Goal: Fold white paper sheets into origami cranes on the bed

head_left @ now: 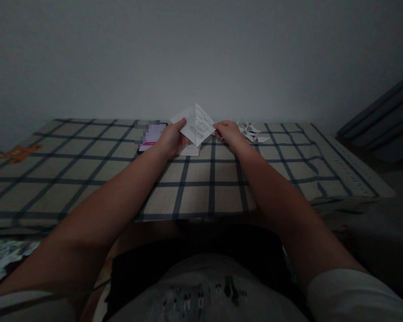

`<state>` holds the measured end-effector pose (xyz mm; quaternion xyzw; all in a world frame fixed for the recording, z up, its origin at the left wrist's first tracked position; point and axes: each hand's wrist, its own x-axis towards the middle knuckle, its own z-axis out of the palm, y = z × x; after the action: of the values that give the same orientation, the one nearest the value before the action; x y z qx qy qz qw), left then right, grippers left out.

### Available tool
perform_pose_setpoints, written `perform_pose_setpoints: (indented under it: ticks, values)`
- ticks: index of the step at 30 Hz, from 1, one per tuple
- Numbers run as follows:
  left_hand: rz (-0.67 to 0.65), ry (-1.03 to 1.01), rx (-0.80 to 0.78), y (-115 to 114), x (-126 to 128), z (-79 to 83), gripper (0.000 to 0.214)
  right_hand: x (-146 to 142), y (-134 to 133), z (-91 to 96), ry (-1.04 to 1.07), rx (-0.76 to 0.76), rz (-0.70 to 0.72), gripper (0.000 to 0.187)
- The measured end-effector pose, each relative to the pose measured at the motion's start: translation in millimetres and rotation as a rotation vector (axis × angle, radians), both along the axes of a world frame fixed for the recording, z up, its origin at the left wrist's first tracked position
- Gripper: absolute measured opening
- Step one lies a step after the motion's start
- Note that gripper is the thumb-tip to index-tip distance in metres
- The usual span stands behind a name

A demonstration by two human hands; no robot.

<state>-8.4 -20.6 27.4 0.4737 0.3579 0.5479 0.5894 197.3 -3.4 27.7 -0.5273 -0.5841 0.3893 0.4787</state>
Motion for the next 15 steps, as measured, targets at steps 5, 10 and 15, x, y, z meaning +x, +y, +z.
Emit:
perform_pose_setpoints:
  ticks: [5, 10, 15]
  values:
    - [0.042, 0.004, -0.017, 5, 1, -4.4, 0.033, 3, 3, -4.8, -0.307, 0.356, -0.11, 0.013]
    - [0.031, 0.032, -0.004, 5, 3, -8.1, 0.033, 4, -3, -0.2, -0.502, 0.578, -0.049, 0.035]
    - [0.0, 0.006, -0.025, 3, 4, -6.8, 0.029, -1, -12, 1.8, -0.718, 0.607, 0.141, 0.019]
